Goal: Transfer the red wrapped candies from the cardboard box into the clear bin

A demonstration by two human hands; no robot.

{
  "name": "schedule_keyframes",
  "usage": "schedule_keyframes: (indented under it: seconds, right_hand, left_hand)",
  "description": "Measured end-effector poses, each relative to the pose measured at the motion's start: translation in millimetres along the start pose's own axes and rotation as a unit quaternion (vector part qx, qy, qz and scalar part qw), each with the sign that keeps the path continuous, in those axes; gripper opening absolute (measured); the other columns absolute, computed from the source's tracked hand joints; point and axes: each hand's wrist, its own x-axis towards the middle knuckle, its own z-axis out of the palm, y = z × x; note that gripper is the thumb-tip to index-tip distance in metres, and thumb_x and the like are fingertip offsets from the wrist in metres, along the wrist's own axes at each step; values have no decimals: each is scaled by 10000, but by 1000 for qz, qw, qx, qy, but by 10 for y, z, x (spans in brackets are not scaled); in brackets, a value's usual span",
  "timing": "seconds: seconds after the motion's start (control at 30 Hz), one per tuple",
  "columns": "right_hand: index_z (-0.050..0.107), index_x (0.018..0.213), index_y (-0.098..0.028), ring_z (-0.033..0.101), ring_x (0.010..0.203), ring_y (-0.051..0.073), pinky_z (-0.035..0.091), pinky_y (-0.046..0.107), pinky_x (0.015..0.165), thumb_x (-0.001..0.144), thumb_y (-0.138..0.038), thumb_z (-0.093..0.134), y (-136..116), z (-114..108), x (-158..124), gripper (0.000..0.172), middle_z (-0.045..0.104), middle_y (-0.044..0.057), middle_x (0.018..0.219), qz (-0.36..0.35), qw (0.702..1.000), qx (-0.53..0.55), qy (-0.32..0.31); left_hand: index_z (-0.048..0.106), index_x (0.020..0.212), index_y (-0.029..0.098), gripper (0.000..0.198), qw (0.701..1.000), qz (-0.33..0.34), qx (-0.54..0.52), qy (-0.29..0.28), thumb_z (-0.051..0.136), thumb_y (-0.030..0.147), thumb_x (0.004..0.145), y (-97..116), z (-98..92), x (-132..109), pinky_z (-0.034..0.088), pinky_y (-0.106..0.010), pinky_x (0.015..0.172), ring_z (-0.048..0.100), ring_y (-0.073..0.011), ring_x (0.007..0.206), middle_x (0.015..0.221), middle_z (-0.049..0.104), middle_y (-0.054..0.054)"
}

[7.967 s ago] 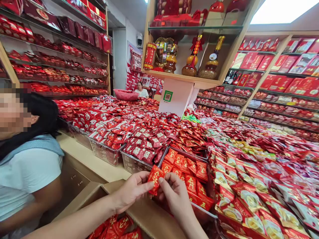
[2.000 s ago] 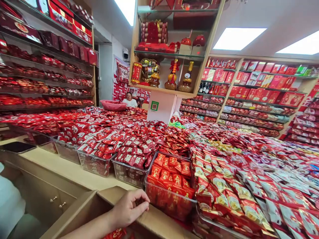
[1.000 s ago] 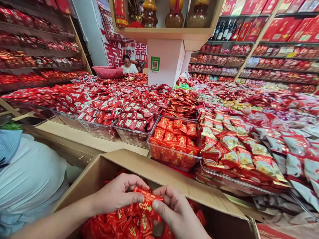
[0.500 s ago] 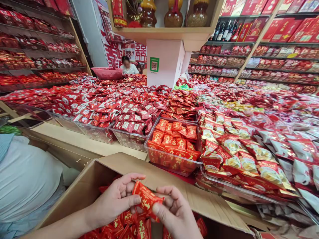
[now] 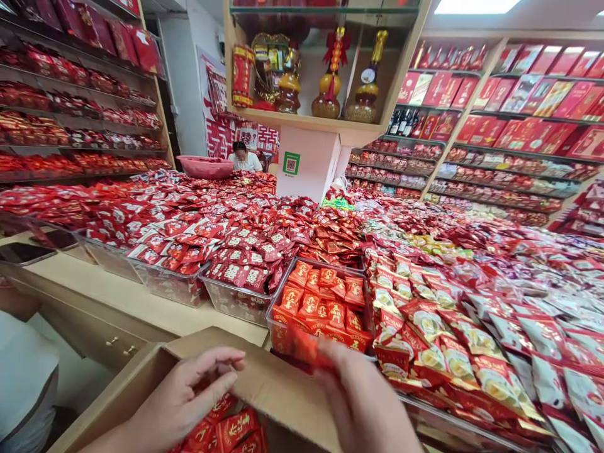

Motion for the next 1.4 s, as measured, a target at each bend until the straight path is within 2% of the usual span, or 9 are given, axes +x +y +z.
schedule_keyframes:
  seconds: [0.13, 0.27, 0.37, 0.47, 0.6, 0.73, 0.93, 1.07, 1.4]
  right_hand:
    - [530, 915, -204, 611, 714, 179, 446, 258, 616, 809, -243, 347, 283, -47, 695, 215, 657, 56, 822, 18, 982, -150, -118]
    - [510, 855, -195, 596, 683, 192, 355, 242, 536, 766, -226, 403, 464, 186, 1010, 142, 647, 54, 747, 18, 942, -256, -218]
    - [512, 795, -188, 580, 675, 189, 300, 233, 509, 718, -214, 449, 535, 305, 1055, 103, 632, 56, 725, 13, 927, -280, -251]
    - [519, 736, -191, 554, 644, 154, 296, 220, 521, 671, -179, 471, 583, 304, 1067, 82, 613, 29, 694, -1, 933, -229, -277]
    - [541, 666, -185, 513, 586, 127, 296, 207, 511, 592, -97, 446, 638, 247, 1082, 150, 594, 17, 630, -18, 938, -191, -289]
    - [595, 629, -185, 507, 556, 118, 300, 198, 490, 530, -70, 456, 674, 252, 1099, 205, 610, 10, 611, 7, 930, -164, -329]
    - [654, 773, -211, 556, 629, 136, 364, 202, 528, 627, -208, 508, 713, 287, 1184, 206, 646, 2, 683, 67, 914, -58, -396]
    - [656, 786, -194, 570, 693, 145, 388, 204, 582, 598, -186, 537, 745, 358, 1217, 223, 660, 12, 755, 68, 915, -90, -387]
    - [645, 655, -171, 552, 590, 131, 329, 193, 460, 555, -176, 577, 694, 444, 1235, 121, 646, 24, 643, 93, 911, -154, -372]
  left_hand:
    - [509, 990, 183, 254, 1000, -9, 0, 1, 426, 310, 786, -106, -95, 101, 448, -216, 671, 556, -120, 715, 857, 599, -31]
    - [541, 944, 180, 232, 999, 17, 28, -2, 442, 304, 775, -142, -103, 81, 441, -203, 655, 545, -123, 726, 839, 600, -32]
    - [561, 911, 186, 210, 998, 39, 52, 6, 441, 292, 775, -135, -106, 48, 431, -198, 642, 532, -119, 705, 804, 595, -27]
    - [574, 876, 190, 186, 995, 56, 77, 12, 442, 270, 773, -125, -113, 34, 420, -198, 631, 525, -116, 684, 772, 589, -22]
    - [576, 842, 190, 162, 991, 79, 110, 17, 439, 240, 772, -110, -113, 31, 406, -199, 646, 525, -117, 700, 764, 582, -21]
    - [569, 825, 191, 153, 987, 100, 125, 24, 426, 221, 780, -103, -103, 20, 395, -196, 650, 520, -113, 701, 753, 570, -16]
    - [560, 813, 190, 143, 981, 128, 142, 24, 421, 209, 785, -112, -94, 18, 387, -195, 636, 509, -106, 677, 728, 555, -11]
    - [553, 813, 185, 147, 979, 139, 149, 20, 409, 204, 791, -119, -91, 21, 386, -197, 630, 504, -107, 673, 727, 547, -16]
    - [546, 813, 187, 142, 972, 166, 163, 23, 406, 179, 789, -182, -86, 30, 380, -196, 606, 497, -105, 656, 719, 543, -21]
